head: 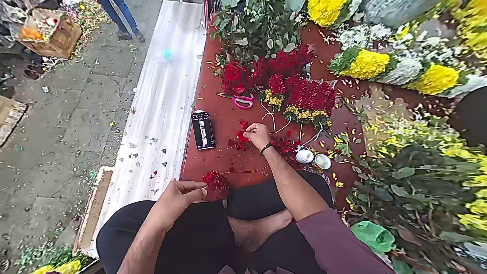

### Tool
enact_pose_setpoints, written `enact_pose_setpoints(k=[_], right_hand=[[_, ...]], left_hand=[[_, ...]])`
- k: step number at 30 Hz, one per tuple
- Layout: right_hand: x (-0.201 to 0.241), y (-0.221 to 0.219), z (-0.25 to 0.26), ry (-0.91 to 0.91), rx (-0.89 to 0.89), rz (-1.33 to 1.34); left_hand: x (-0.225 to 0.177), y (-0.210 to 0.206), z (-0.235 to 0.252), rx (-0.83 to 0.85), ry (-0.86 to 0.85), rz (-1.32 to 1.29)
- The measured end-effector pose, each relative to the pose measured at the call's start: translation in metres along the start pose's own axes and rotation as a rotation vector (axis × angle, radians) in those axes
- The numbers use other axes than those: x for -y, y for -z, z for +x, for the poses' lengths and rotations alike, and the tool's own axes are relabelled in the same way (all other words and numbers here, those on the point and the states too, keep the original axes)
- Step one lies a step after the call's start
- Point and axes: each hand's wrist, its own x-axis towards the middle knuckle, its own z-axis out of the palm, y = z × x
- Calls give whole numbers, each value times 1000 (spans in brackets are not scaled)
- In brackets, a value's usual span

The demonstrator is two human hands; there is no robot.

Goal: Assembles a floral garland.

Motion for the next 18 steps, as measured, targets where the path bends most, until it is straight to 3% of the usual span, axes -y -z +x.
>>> enact_pose_setpoints(k=[5,10,18], right_hand=[[51,19,-85,145,257,399],[92,16,-172,483,606,555],[109,-10,-209,467,500,502]], left_hand=[[8,-6,-12,36,24,-113],[14,-14,-12,-20,-37,-395],[20,-19,-3,-36,-86,-409]])
